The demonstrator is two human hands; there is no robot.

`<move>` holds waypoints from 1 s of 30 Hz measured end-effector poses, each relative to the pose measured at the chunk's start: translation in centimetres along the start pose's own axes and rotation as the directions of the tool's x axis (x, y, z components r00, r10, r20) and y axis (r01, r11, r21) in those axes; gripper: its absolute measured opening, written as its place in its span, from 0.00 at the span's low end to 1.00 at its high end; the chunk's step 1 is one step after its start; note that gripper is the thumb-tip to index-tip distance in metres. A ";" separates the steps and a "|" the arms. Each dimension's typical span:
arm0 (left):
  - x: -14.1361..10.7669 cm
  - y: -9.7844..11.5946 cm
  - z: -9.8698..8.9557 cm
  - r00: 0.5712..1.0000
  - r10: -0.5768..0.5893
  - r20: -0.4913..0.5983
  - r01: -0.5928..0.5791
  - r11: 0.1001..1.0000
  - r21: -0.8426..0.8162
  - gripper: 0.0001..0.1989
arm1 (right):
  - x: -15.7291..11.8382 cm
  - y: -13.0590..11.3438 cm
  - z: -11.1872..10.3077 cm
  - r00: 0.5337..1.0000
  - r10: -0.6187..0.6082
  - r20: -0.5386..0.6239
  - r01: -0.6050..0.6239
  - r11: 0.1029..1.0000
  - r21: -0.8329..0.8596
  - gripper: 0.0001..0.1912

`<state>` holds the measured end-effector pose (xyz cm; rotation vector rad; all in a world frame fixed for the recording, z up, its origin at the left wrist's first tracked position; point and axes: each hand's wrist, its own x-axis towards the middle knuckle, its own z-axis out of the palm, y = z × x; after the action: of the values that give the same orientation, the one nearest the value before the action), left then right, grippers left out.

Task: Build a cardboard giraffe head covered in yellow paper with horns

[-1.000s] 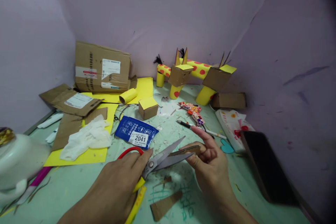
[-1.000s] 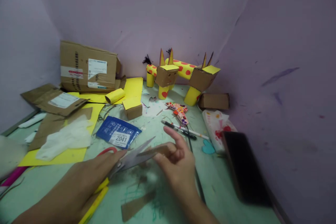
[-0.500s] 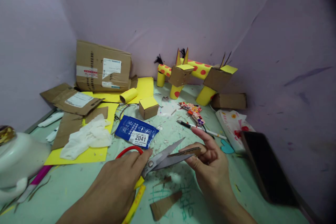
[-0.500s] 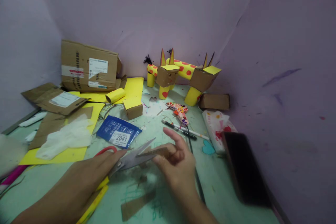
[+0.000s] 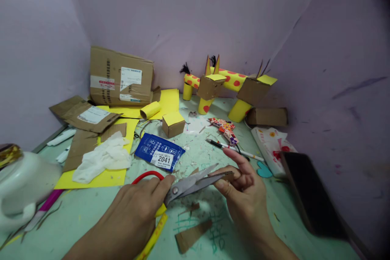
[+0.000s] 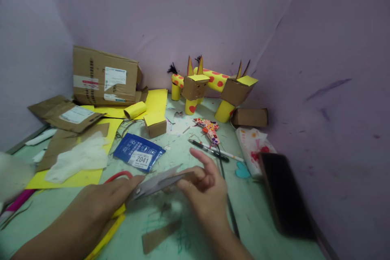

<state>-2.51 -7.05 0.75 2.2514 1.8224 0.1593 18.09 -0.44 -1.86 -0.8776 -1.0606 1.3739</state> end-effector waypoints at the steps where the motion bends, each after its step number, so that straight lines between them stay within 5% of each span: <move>1: 0.0 -0.1 0.1 1.000 0.008 -0.006 -0.008 1.000 -0.004 0.27 | 0.0 0.0 0.0 1.000 -0.004 0.001 0.004 1.000 0.007 0.27; 15: 0.6 0.0 -1.1 0.998 0.008 0.065 0.010 0.965 -0.263 0.20 | -0.2 0.0 0.4 0.997 0.054 -0.049 -0.057 0.996 -0.066 0.28; 21: 1.4 -0.3 -1.1 0.992 -0.091 -0.093 0.036 0.880 -0.473 0.09 | -0.2 1.1 0.1 0.992 0.121 0.018 -0.122 0.989 0.079 0.30; 24: 1.7 -0.4 -0.7 0.938 -0.248 -0.243 0.117 0.884 -0.453 0.09 | -0.1 1.4 0.2 0.988 0.153 0.033 -0.156 0.980 0.124 0.31; 26: 1.8 0.1 -0.5 0.901 -0.331 -0.281 0.137 0.831 -0.539 0.10 | -0.2 1.4 0.4 0.984 0.172 0.040 -0.175 0.976 0.131 0.31; 30: 1.7 2.2 -0.2 0.899 -0.414 -0.142 0.163 0.618 -0.769 0.14 | -0.9 1.5 1.0 0.978 0.204 0.031 -0.206 0.972 0.112 0.32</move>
<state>-0.07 -5.79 1.39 1.3705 1.7631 1.0471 16.73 -1.39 -3.01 -0.9102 -0.9144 1.6021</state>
